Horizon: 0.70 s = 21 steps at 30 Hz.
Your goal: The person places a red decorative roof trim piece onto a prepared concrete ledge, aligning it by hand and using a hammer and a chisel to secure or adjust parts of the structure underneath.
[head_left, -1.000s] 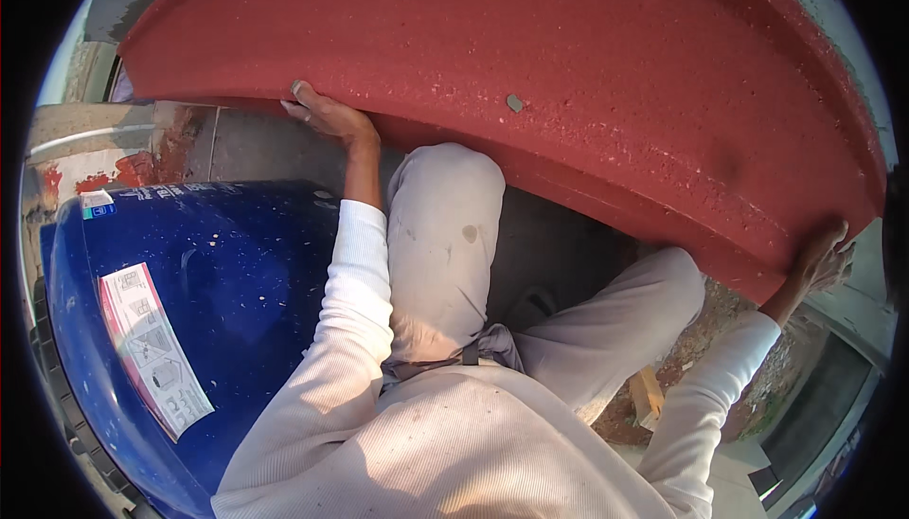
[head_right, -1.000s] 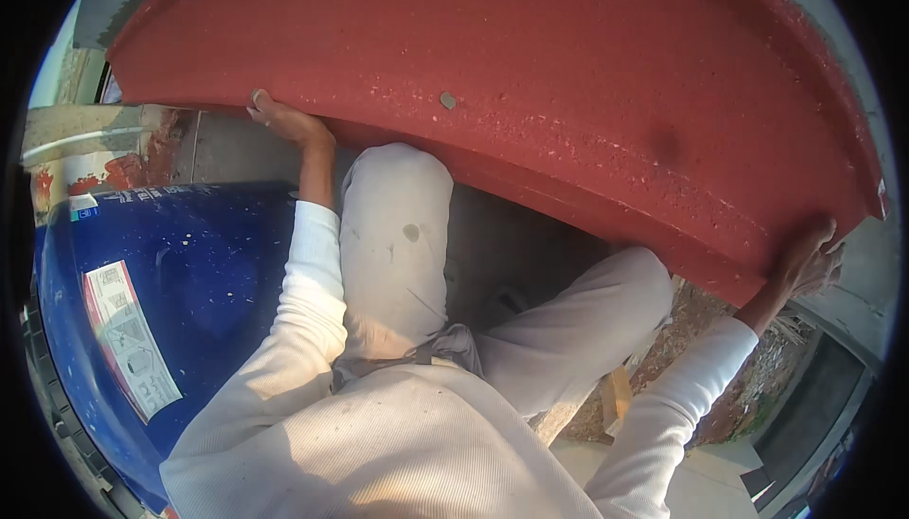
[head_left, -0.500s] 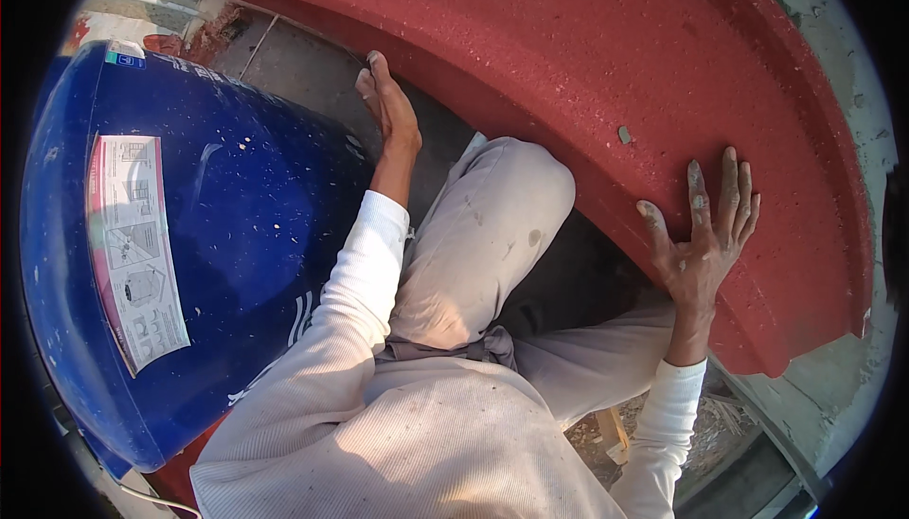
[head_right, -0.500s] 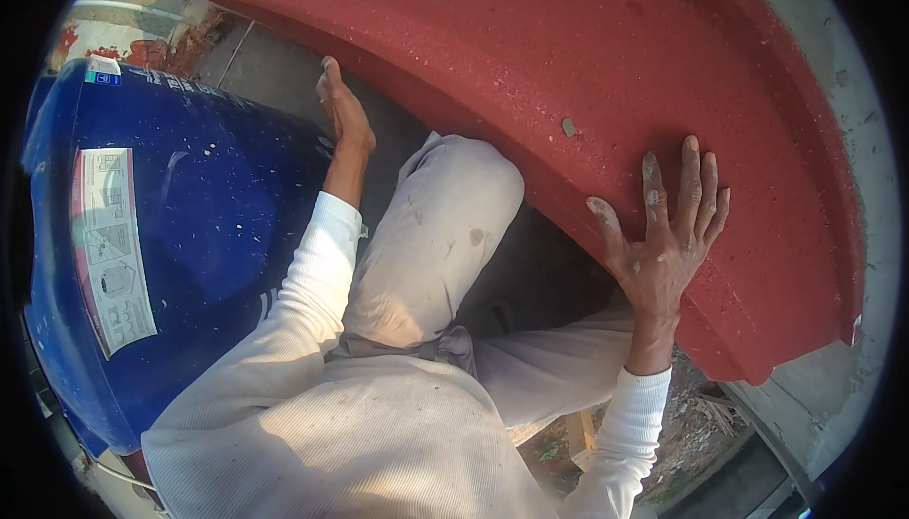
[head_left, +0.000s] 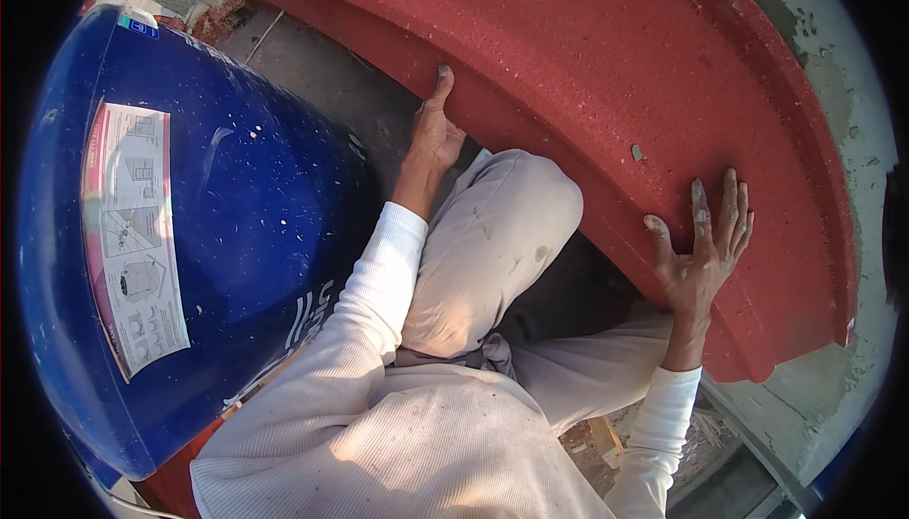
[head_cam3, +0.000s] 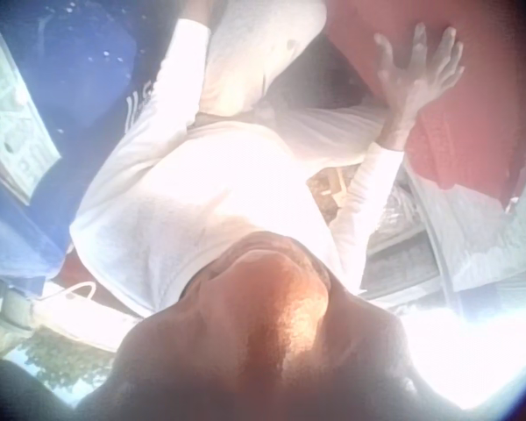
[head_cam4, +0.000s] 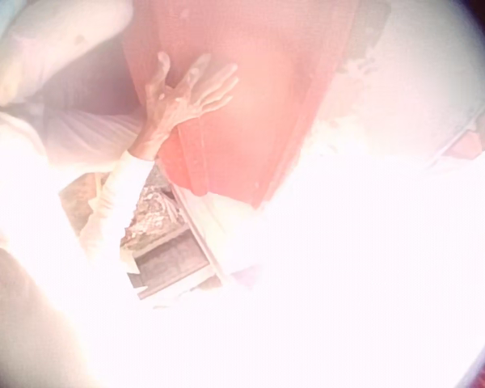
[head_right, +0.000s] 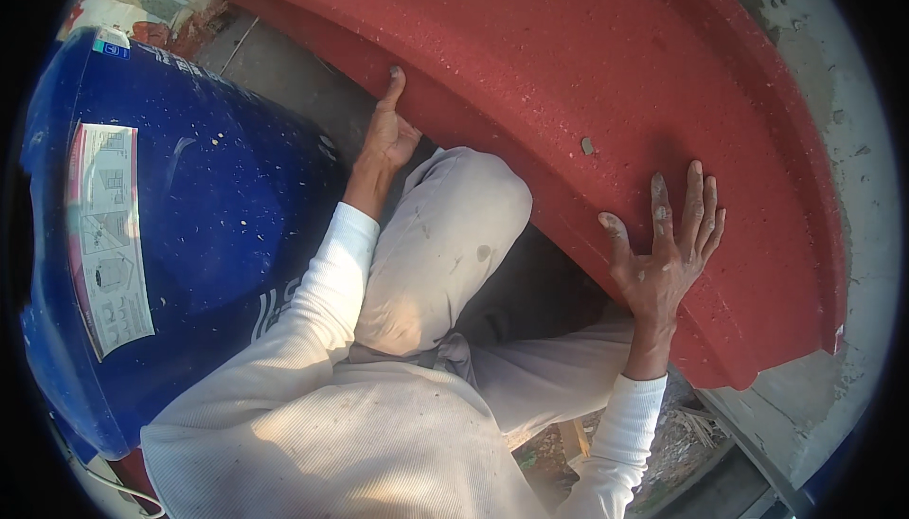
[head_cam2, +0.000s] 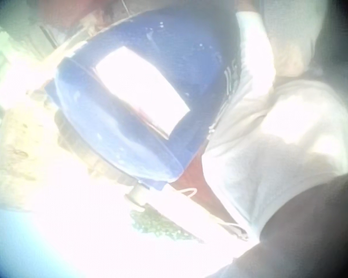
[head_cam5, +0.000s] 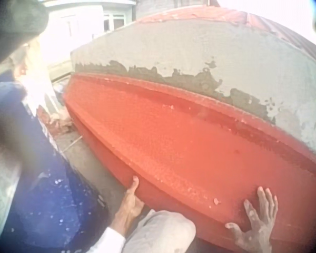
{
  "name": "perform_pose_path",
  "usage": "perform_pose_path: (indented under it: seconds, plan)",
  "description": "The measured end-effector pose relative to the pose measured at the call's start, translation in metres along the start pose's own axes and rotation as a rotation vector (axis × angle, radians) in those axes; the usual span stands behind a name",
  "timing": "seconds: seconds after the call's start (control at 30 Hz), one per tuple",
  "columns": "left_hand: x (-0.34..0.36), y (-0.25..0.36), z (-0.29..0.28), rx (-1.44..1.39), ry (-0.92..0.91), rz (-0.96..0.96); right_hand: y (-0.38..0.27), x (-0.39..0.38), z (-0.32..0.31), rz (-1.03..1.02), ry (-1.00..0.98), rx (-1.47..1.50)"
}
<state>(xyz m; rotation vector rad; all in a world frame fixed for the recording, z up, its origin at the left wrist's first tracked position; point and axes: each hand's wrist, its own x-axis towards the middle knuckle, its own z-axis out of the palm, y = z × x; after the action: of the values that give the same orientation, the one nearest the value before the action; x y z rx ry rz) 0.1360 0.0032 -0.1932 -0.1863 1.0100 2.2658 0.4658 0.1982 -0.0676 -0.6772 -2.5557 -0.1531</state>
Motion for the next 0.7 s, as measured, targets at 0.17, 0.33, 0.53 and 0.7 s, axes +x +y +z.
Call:
perform_pose_path:
  seconds: [0.17, 0.33, 0.53, 0.7]
  plan:
    - [-0.002, 0.005, 0.001, 0.020, 0.104, -0.044, -0.004, -0.004, 0.004, 0.009, 0.038, 0.010]
    - [-0.009, 0.013, 0.020, 0.106, 0.254, -0.100, -0.004, -0.009, 0.011, 0.025, 0.038, -0.006]
    - [-0.005, 0.014, 0.016, 0.151, 0.299, -0.104, -0.002, -0.011, 0.022, 0.012, 0.050, -0.024]
    - [-0.014, 0.018, 0.021, 0.147, 0.328, -0.100, -0.005, -0.012, 0.019, -0.037, 0.060, -0.026]
